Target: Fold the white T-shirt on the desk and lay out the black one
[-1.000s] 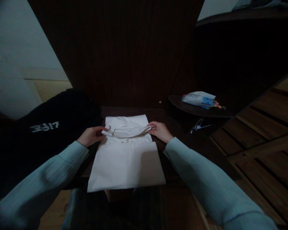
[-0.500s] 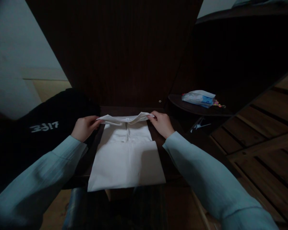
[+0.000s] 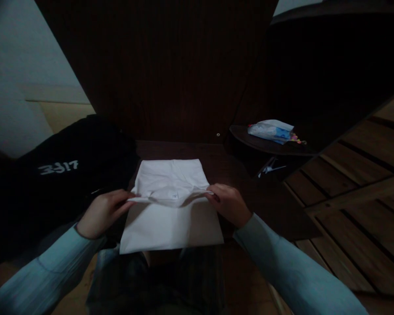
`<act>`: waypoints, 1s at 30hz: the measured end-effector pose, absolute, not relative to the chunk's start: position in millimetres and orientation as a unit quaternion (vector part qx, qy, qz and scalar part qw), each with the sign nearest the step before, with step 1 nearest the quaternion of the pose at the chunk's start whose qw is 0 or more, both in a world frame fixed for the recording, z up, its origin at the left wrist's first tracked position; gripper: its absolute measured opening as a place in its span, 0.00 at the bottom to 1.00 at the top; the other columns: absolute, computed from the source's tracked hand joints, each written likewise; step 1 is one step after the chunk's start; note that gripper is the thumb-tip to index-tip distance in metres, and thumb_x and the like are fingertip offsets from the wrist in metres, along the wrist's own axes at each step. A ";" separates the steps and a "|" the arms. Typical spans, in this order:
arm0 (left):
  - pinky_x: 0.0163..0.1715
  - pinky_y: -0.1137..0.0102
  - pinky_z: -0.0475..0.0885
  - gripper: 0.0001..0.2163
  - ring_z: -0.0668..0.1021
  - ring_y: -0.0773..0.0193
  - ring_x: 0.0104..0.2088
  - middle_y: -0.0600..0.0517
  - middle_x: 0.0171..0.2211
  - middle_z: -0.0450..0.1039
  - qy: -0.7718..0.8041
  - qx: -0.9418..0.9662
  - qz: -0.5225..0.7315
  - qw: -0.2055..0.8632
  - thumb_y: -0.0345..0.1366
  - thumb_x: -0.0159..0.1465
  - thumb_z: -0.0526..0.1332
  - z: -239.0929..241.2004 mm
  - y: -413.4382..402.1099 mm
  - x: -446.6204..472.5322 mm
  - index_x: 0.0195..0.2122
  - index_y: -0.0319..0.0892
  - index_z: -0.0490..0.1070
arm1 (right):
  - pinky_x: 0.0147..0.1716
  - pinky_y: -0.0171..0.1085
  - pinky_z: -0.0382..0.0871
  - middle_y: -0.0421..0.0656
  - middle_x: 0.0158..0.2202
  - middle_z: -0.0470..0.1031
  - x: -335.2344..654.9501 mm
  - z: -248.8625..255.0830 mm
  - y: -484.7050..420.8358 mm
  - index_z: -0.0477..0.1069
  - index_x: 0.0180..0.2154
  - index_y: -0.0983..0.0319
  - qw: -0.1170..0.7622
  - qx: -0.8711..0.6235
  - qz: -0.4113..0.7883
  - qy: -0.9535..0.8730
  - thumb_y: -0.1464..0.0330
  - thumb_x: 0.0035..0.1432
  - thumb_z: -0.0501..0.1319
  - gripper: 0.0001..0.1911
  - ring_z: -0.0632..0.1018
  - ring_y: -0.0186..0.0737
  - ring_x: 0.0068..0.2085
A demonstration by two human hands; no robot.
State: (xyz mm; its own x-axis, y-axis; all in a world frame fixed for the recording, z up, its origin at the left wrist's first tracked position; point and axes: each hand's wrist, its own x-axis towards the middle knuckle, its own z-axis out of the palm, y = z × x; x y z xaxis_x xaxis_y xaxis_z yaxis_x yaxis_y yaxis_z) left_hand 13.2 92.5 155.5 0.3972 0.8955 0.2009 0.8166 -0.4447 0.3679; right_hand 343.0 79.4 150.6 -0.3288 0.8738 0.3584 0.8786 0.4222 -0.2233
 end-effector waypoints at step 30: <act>0.41 0.68 0.69 0.11 0.73 0.62 0.39 0.48 0.38 0.72 0.411 0.893 0.181 0.034 0.29 0.55 0.51 112.6 30.1 4.3 0.37 0.42 0.68 | 0.40 0.39 0.63 0.46 0.37 0.72 341.4 114.4 20.8 0.67 0.34 0.64 0.086 -0.473 0.015 -0.876 0.76 0.48 0.56 0.08 0.71 0.40 0.38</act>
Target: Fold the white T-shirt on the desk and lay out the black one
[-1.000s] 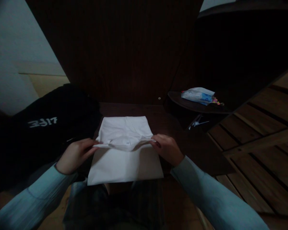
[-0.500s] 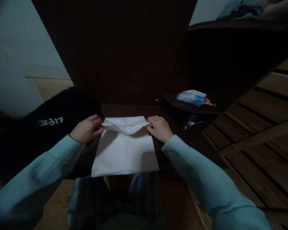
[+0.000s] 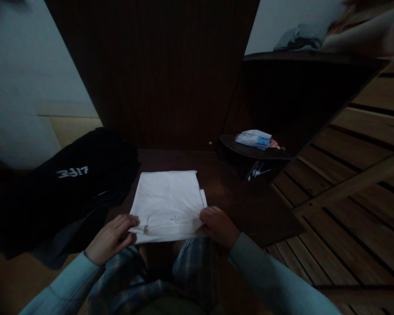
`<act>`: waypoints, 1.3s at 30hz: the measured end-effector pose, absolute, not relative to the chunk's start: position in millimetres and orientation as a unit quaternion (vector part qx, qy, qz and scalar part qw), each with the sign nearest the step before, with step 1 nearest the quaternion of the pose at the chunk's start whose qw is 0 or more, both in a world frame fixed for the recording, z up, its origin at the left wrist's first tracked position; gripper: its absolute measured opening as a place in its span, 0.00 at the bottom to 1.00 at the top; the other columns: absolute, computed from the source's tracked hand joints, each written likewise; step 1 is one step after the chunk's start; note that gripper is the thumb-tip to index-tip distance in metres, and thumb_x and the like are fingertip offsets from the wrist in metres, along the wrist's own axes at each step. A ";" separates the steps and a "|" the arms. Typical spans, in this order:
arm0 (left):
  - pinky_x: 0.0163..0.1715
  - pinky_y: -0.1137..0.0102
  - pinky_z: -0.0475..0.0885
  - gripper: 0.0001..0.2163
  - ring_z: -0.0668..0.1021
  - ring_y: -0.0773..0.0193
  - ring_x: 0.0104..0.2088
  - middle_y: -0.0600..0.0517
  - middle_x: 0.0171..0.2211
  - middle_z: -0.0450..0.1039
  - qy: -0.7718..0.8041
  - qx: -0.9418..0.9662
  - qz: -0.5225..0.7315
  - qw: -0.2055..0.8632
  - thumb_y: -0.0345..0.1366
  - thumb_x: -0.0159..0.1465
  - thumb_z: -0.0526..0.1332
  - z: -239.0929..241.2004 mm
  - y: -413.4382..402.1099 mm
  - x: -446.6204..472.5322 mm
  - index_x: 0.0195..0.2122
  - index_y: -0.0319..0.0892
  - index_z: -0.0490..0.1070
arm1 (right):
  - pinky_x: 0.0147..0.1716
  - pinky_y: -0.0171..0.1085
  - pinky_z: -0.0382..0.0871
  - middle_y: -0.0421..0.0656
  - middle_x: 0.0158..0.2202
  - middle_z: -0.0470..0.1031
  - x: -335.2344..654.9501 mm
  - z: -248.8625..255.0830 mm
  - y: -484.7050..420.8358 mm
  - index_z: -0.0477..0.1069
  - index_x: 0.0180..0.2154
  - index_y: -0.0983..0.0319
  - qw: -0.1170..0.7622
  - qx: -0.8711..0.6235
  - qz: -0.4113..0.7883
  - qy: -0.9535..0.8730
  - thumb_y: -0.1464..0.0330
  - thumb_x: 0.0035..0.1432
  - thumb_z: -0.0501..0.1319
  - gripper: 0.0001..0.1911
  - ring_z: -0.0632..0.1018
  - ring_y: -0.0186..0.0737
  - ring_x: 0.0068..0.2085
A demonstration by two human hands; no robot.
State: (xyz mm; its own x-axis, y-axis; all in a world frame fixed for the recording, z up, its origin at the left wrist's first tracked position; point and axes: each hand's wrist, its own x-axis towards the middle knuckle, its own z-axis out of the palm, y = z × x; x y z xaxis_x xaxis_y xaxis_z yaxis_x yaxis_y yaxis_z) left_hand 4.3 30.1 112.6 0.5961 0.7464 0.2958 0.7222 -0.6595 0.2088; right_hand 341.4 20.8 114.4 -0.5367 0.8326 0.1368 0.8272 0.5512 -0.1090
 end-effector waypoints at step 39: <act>0.39 0.71 0.68 0.17 0.73 0.63 0.41 0.50 0.40 0.72 0.423 0.902 0.053 0.066 0.23 0.53 0.53 132.4 34.1 10.9 0.42 0.45 0.69 | 0.39 0.37 0.71 0.43 0.38 0.76 355.1 106.8 18.1 0.73 0.39 0.60 0.168 -0.495 0.028 -0.852 0.76 0.53 0.50 0.16 0.76 0.37 0.38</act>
